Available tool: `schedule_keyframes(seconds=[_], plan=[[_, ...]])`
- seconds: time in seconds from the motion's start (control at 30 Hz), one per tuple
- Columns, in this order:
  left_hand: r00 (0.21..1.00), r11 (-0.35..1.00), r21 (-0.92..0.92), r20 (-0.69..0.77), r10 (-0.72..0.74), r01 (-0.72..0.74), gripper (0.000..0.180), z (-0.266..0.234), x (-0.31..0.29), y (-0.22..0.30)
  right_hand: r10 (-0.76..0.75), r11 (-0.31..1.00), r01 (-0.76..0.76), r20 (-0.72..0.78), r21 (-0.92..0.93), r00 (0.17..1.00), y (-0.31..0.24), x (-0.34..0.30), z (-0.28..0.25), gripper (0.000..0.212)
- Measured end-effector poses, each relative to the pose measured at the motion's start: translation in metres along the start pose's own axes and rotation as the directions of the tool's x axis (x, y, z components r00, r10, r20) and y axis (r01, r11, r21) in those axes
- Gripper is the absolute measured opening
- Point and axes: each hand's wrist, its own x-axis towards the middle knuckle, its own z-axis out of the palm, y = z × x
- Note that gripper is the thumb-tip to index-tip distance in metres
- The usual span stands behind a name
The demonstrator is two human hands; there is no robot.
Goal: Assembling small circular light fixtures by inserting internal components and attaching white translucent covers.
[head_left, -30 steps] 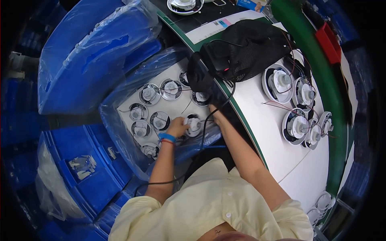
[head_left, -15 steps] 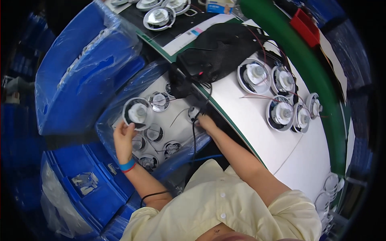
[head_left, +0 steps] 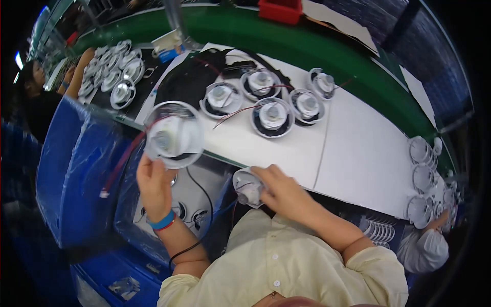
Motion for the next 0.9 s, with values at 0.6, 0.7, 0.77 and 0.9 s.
schedule_keyframes(seconds=[0.6,0.7,0.77,0.9], plan=[[0.853,0.815,0.561,0.344,-0.392,0.148,0.036,0.228,0.257,-0.156,0.551,0.631,-0.182,-0.270,0.754,0.789,0.178,-0.020,-0.144,0.046],[0.803,0.743,0.648,0.347,-0.485,0.169,0.035,0.249,0.262,-0.175,0.588,0.600,-0.127,-0.327,0.790,0.740,0.197,-0.019,-0.138,0.041],[0.752,0.568,0.783,0.529,-0.395,-0.253,0.035,0.222,0.295,-0.194,0.546,0.635,-0.120,-0.334,0.763,0.769,0.198,-0.008,-0.130,0.039],[0.816,0.404,0.832,0.507,-0.278,-0.380,0.045,0.258,0.246,-0.158,0.406,0.783,0.014,-0.529,0.621,0.746,0.240,-0.018,-0.128,0.041]])
